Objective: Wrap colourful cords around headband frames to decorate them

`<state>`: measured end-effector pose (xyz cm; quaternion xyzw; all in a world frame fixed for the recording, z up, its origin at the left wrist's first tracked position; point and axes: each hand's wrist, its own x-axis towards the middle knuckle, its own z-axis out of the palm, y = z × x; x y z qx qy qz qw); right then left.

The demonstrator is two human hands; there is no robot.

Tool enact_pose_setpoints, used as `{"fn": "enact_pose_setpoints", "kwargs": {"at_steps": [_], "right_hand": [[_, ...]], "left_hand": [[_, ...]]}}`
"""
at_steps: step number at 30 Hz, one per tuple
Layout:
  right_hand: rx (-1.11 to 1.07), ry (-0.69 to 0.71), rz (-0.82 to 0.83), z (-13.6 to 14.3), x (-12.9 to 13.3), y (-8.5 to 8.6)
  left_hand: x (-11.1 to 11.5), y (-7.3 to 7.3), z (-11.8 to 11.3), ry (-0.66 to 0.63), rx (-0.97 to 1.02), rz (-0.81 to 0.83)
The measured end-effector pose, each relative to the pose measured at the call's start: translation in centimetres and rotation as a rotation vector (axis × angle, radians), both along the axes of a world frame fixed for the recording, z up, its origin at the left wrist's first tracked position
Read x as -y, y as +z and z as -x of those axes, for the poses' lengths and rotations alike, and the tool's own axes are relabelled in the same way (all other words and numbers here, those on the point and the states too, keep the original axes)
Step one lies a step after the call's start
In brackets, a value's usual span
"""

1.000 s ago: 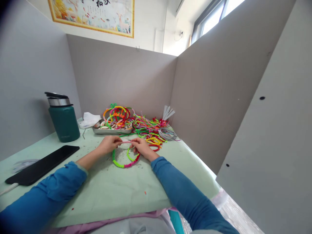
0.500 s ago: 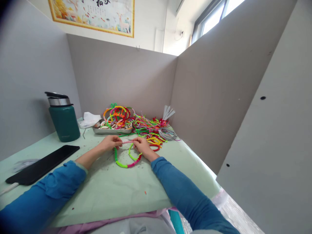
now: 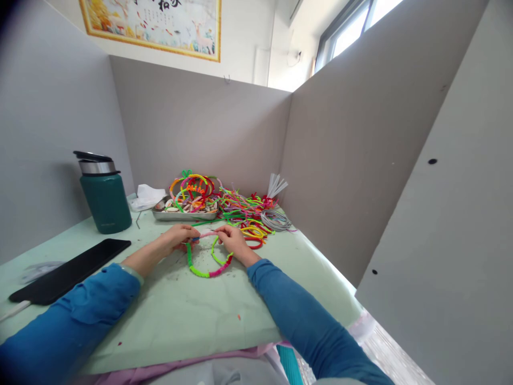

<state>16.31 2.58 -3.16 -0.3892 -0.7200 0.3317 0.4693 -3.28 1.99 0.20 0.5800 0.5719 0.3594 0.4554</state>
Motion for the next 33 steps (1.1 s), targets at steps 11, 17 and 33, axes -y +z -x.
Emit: {"fn": "enact_pose_setpoints", "kwargs": {"at_steps": [11, 17, 33], "right_hand": [[-0.008, 0.012, 0.008, -0.1, -0.1, -0.1], [-0.028, -0.074, 0.116, -0.1, -0.6, 0.0], [-0.057, -0.078, 0.062, 0.0, 0.0, 0.4]], "left_hand": [[0.6, 0.5, -0.4, -0.083, 0.038, -0.071], [-0.6, -0.4, 0.0, -0.089, -0.471, -0.504], [0.5, 0.1, -0.5, -0.101, -0.872, -0.656]]}}
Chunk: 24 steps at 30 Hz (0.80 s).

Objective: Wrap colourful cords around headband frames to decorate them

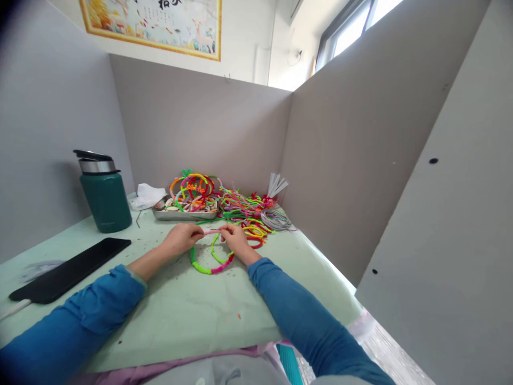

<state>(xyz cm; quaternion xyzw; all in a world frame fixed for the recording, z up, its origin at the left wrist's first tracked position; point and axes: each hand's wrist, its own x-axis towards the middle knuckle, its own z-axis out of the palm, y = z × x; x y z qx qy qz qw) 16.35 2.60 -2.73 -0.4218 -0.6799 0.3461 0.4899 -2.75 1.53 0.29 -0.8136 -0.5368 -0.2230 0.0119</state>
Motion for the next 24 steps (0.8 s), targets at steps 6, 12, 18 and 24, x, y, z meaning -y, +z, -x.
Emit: {"fn": "enact_pose_setpoints", "kwargs": {"at_steps": [6, 12, 18, 24], "right_hand": [[0.001, 0.031, -0.007, -0.1, 0.0, -0.2], [0.027, -0.030, 0.041, -0.1, -0.1, -0.3], [0.039, -0.041, 0.072, 0.0, -0.3, -0.4], [-0.054, -0.004, 0.151, -0.1, -0.5, -0.5]], "left_hand": [[-0.9, -0.1, 0.4, -0.035, 0.101, 0.203], [-1.3, -0.5, 0.9, -0.047, 0.063, 0.146], [-0.6, -0.3, 0.6, -0.017, -0.086, 0.041], [-0.3, 0.4, 0.6, 0.087, -0.123, 0.021]]}}
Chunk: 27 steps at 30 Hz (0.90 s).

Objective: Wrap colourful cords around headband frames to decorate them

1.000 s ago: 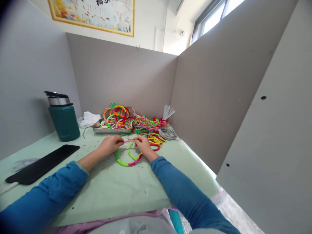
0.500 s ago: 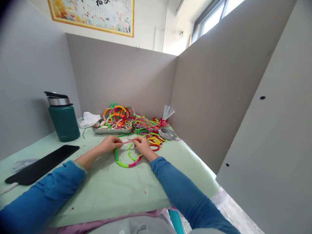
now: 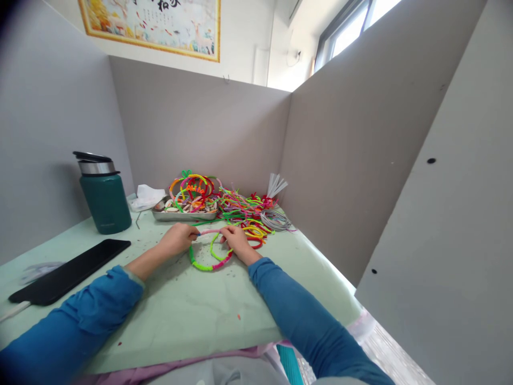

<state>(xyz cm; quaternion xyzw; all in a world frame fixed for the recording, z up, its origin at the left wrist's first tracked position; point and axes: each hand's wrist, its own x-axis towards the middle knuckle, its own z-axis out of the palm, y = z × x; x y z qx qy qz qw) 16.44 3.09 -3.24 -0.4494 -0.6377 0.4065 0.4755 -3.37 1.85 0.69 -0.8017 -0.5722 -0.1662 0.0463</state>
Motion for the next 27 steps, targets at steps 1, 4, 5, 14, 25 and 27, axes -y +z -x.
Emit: {"fn": "enact_pose_setpoints", "kwargs": {"at_steps": [1, 4, 5, 14, 25, 27], "right_hand": [[-0.027, 0.002, 0.015, 0.0, 0.0, 0.0], [-0.110, 0.010, 0.054, -0.1, 0.0, 0.1], [-0.131, 0.018, 0.058, -0.1, 0.1, 0.1], [-0.124, -0.010, -0.095, -0.3, 0.2, 0.3], [-0.128, 0.021, -0.097, -0.3, 0.1, 0.5], [-0.101, 0.026, -0.089, -0.3, 0.2, 0.5]], "left_hand": [[0.0, 0.1, 0.2, 0.034, 0.005, -0.010], [-0.3, 0.4, 0.8, 0.159, 0.033, -0.040], [-0.4, 0.4, 1.0, 0.194, 0.047, -0.043], [-0.7, 0.1, 0.8, 0.218, 0.129, 0.107], [0.1, 0.3, 0.5, 0.256, 0.144, 0.030], [0.1, 0.3, 0.4, 0.214, 0.155, 0.008]]}}
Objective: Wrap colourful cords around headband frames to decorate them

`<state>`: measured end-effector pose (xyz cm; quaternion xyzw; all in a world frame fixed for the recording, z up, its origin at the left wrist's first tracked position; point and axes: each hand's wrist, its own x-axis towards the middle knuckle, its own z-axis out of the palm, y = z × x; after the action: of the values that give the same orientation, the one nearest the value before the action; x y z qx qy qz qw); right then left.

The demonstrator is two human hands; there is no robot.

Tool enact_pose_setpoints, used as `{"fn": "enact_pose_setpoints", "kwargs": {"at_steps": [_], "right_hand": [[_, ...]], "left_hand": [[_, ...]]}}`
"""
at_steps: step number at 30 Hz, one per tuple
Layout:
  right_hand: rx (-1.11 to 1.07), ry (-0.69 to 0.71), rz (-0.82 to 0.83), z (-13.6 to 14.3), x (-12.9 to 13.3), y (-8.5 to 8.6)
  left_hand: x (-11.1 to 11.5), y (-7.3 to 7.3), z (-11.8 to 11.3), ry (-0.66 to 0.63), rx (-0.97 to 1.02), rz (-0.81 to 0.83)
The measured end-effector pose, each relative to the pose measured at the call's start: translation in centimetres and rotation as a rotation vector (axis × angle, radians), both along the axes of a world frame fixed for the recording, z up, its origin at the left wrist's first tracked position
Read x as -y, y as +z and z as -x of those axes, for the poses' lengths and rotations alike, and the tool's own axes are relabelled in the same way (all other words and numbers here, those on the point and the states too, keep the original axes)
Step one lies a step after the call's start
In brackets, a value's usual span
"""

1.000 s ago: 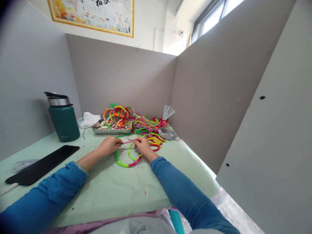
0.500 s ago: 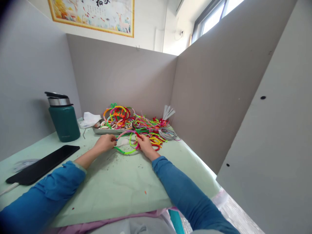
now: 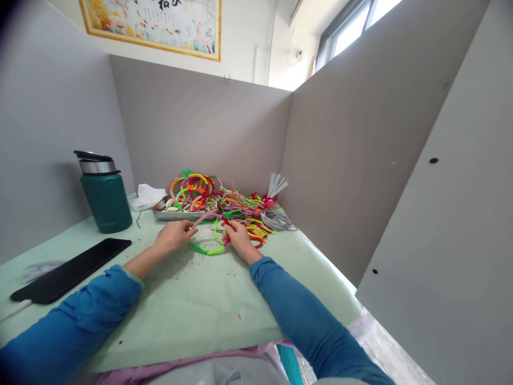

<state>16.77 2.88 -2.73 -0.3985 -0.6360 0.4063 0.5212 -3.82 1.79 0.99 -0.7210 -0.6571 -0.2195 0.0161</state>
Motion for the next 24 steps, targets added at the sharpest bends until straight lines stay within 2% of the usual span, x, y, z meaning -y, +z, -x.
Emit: {"fn": "enact_pose_setpoints", "kwargs": {"at_steps": [3, 5, 9, 14, 19, 22, 24], "right_hand": [[0.025, 0.038, 0.022, -0.1, 0.2, 0.0], [0.028, 0.074, 0.032, -0.2, 0.3, 0.1], [0.039, 0.173, 0.031, -0.1, 0.8, 0.2], [0.083, 0.296, -0.009, 0.1, 1.7, 0.4], [0.194, 0.256, -0.029, 0.0, 1.9, 0.3], [0.175, 0.167, -0.008, 0.0, 1.4, 0.2], [0.130, 0.102, 0.014, 0.0, 1.0, 0.1]], "left_hand": [[-0.1, 0.1, -0.1, -0.131, 0.043, -0.018], [-0.3, 0.1, -0.2, -0.161, 0.116, 0.032], [-0.8, -0.1, 0.1, -0.110, 0.343, 0.168], [-1.7, -0.8, 0.5, -0.036, 0.657, 0.206], [-1.9, -1.1, 0.4, -0.005, 0.898, 0.277], [-1.0, -0.9, -0.2, -0.060, 0.942, 0.359], [-0.3, -0.7, -0.6, -0.149, 0.950, 0.427]]}}
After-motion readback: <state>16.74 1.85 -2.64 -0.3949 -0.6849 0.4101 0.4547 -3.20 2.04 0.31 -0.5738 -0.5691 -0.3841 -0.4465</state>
